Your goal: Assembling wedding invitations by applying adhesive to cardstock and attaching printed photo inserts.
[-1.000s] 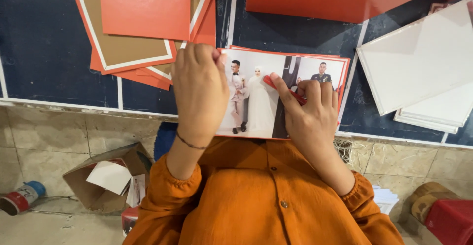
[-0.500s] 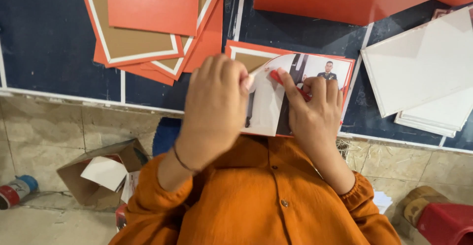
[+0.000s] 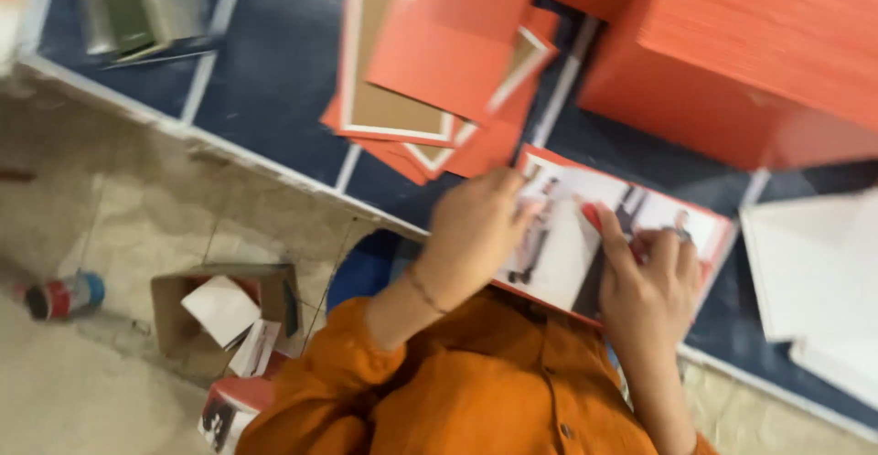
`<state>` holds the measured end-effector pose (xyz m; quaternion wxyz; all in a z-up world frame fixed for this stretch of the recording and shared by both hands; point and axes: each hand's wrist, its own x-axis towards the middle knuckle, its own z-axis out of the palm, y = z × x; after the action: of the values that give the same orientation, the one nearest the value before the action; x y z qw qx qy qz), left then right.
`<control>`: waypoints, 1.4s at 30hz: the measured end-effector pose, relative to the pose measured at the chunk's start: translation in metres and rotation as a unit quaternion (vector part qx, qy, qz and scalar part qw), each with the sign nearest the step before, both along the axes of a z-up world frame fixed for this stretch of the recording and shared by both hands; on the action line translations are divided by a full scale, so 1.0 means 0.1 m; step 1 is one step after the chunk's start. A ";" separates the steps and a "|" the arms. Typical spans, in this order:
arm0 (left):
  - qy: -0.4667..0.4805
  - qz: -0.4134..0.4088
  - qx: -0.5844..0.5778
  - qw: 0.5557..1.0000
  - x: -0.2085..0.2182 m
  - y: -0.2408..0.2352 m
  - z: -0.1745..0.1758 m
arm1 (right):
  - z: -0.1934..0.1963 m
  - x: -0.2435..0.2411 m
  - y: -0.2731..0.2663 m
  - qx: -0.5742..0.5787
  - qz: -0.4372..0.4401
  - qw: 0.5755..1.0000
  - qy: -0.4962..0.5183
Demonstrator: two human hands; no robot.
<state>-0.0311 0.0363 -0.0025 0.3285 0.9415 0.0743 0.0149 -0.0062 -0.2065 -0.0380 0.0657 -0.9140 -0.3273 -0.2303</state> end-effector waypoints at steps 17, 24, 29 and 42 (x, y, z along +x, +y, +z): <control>-0.113 -0.019 -0.007 0.993 -0.04 -0.26 0.30 | 0.29 -0.13 0.10 -0.043 -0.085 0.991 0.097; -0.081 -0.010 -0.267 0.960 -0.12 -0.45 0.60 | 0.15 -0.06 -0.06 0.014 -0.090 0.989 0.118; 0.083 -0.032 -0.485 0.870 -0.38 -0.51 0.61 | 0.16 -0.04 -0.17 0.145 -0.087 0.968 0.186; 0.037 0.109 -0.242 0.964 -0.43 0.00 0.20 | 0.11 0.02 -0.07 0.150 -0.066 0.979 0.123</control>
<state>-0.0744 0.0362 0.0176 0.5398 0.8201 0.1896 -0.0023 -0.0045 -0.2136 -0.0265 0.2269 -0.9347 -0.2173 -0.1664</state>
